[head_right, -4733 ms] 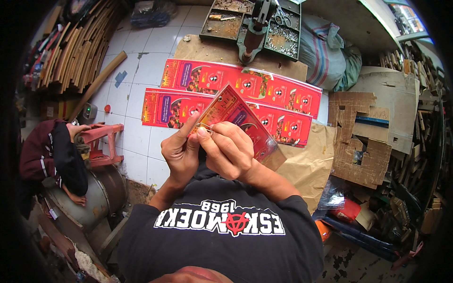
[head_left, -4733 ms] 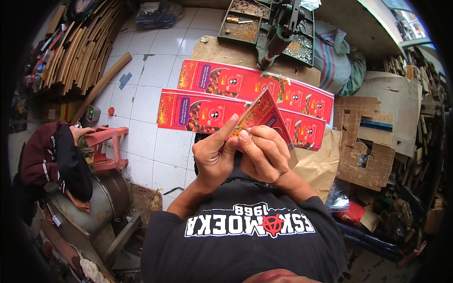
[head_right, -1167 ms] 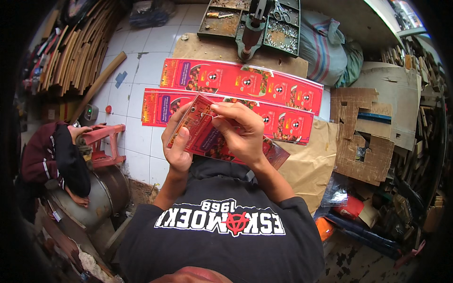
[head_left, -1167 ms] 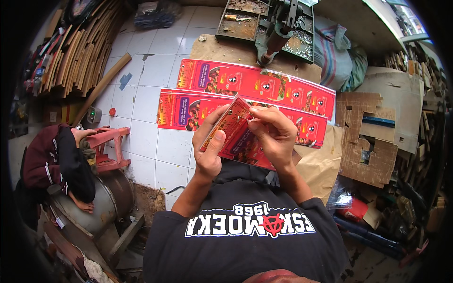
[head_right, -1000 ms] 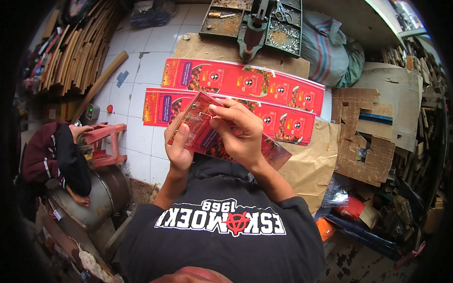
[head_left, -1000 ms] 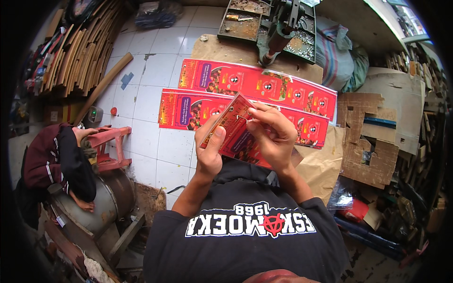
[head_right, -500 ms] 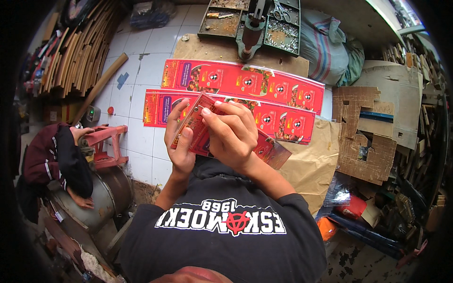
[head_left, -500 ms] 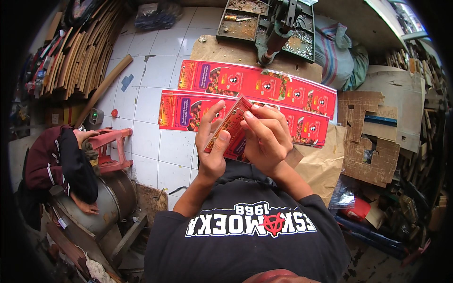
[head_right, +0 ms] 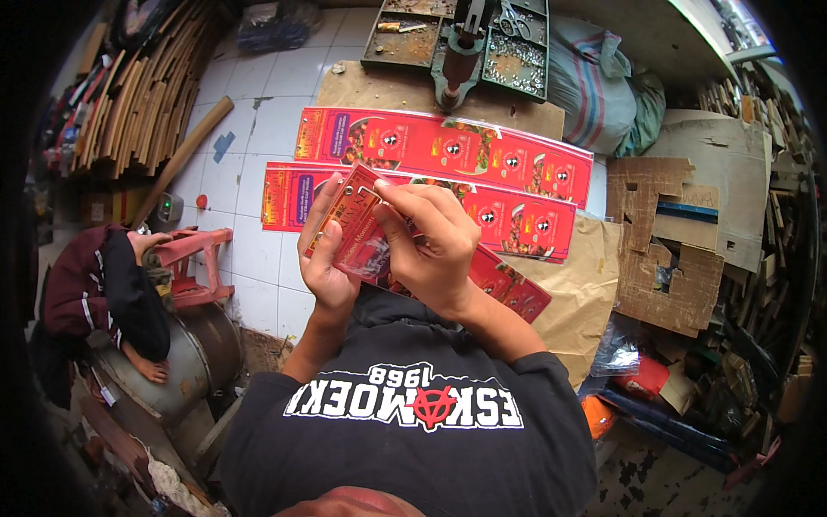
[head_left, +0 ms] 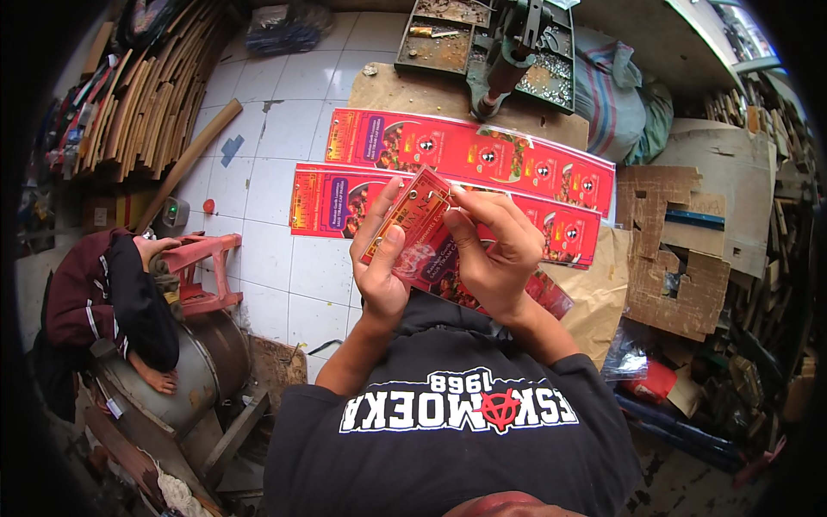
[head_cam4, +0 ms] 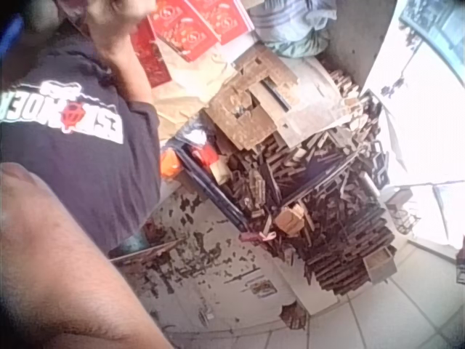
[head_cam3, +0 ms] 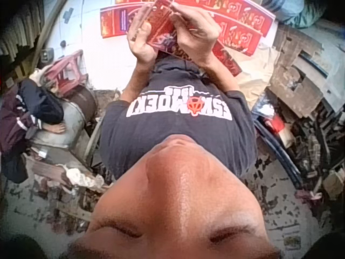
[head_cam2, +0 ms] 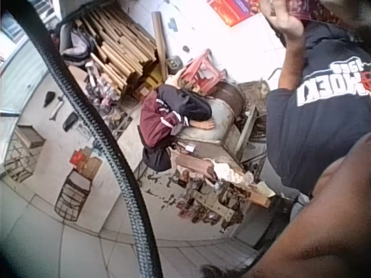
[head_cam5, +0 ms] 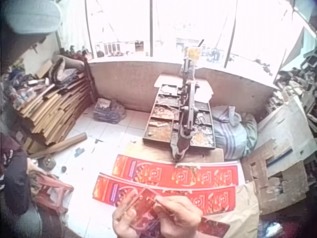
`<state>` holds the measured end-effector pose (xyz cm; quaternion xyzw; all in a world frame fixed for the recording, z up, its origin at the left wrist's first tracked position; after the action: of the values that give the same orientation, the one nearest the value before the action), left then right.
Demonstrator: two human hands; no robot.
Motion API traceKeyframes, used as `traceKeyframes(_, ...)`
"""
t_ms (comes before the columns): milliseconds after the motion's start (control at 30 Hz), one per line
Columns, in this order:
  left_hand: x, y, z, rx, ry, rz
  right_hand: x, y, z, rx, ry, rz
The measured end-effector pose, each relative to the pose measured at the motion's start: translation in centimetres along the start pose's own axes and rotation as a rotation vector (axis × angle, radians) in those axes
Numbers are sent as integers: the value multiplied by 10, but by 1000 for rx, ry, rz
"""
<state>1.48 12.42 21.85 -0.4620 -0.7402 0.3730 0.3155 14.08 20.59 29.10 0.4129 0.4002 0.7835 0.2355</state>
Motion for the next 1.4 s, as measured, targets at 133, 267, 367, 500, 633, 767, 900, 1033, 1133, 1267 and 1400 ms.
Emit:
traceKeyframes(133,2,3,-3,-70,0,9,-1,14,0,-203,-44,111)
traceKeyframes(267,0,4,-1,20,7,-3,-4,17,-7,-346,-61,207)
traceKeyframes(367,0,0,-5,97,6,3,-7,21,-9,-416,-55,248)
traceKeyframes(500,0,-6,-10,208,51,6,-11,26,-19,-416,23,314)
traceKeyframes(633,1,-9,-12,235,79,24,-4,9,-11,-125,94,127)
traceKeyframes(767,1,6,-2,108,105,43,-6,-21,2,155,67,-53)
traceKeyframes(900,-10,26,17,-5,26,119,-13,-46,-1,428,233,-331)
traceKeyframes(1033,-1,23,15,-57,-60,28,-18,-34,4,745,369,-396)
traceKeyframes(1133,4,45,12,-350,6,52,-20,-11,14,991,545,-288)
traceKeyframes(1267,18,49,-14,-794,384,-34,-16,12,24,861,689,-206)
traceKeyframes(1400,30,41,-37,-892,572,-107,0,24,26,515,501,-67)
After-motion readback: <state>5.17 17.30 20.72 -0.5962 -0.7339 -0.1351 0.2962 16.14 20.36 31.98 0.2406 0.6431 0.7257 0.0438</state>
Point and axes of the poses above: each hand's wrist, its own x-axis towards the middle knuckle, its own z-axis out of the back of the hand, y = z × x, the point moved 9 cm from there along x, towards the middle knuckle, and after that the axes turned 14 degrees about y, right-handed, at the moved point
